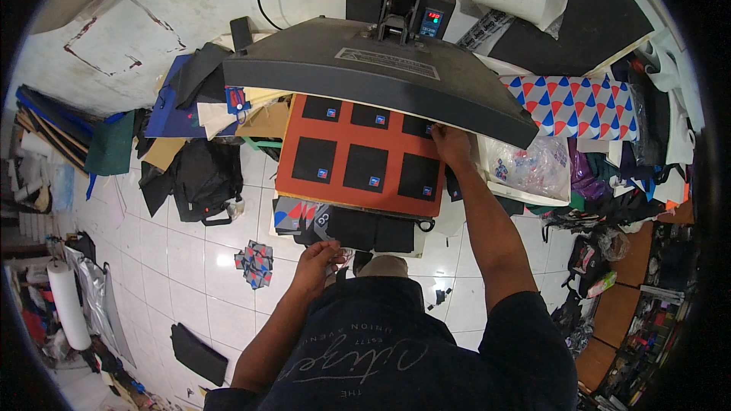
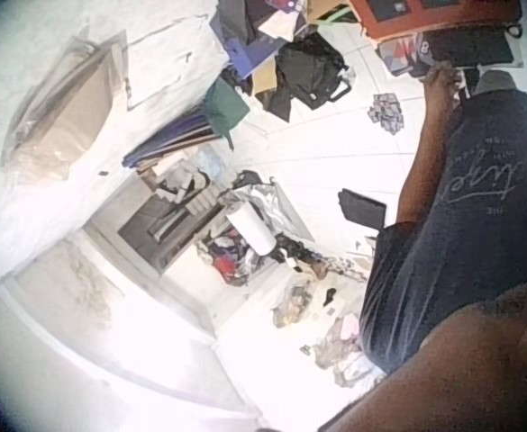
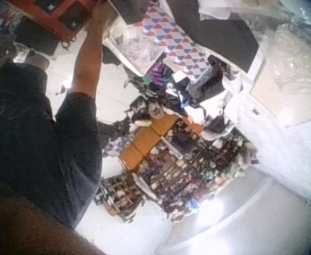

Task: The person places small blue stickers onto black rectangular patches arranged on a red heat-press board. They repeatedly open and close the heat press, then peel off backing from additional stickers and apply them to the patches.

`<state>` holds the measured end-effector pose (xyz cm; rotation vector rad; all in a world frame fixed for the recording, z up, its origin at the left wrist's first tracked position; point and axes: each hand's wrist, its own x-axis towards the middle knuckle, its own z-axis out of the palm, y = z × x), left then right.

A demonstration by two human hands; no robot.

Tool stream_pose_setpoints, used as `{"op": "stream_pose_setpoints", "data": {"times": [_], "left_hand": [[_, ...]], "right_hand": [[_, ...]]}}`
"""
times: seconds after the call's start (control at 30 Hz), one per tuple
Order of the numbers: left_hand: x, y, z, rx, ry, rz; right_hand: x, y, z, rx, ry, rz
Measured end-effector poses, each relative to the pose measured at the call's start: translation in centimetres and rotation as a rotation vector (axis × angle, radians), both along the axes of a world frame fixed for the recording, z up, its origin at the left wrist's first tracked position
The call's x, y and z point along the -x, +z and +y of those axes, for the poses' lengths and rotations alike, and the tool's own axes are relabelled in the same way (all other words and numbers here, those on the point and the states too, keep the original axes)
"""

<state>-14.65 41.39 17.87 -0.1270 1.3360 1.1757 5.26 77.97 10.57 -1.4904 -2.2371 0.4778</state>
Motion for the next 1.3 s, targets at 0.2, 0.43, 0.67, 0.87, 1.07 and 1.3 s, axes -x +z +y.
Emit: {"op": "stream_pose_setpoints", "data": {"times": [0.2, 0.43, 0.67, 0.87, 1.07, 1.3], "left_hand": [[0.0, 0.4, 0.1, 0.006, -0.023, 0.025], [0.1, -0.2, 0.1, -0.005, -0.036, 0.028], [-0.1, 0.4, 0.3, -0.024, 0.009, -0.046], [-0.4, 2.3, 2.2, -0.153, 0.070, -0.017], [-0.7, 5.4, 4.0, -0.276, 0.011, -0.049], [-1.1, 5.1, 1.8, -0.260, -0.050, -0.178]], "right_hand": [[0.1, 0.8, -0.1, -0.057, -0.043, 0.008], [-1.8, 3.2, 0.8, -0.138, -0.132, 0.215], [-2.9, 4.8, -3.4, 0.189, -0.157, 0.442], [-0.2, 6.3, -15.3, 0.500, -0.075, 0.803], [4.0, 8.3, -25.3, 1.057, 0.089, 0.834], [2.8, 8.2, -29.5, 1.203, -0.089, 0.995]]}}
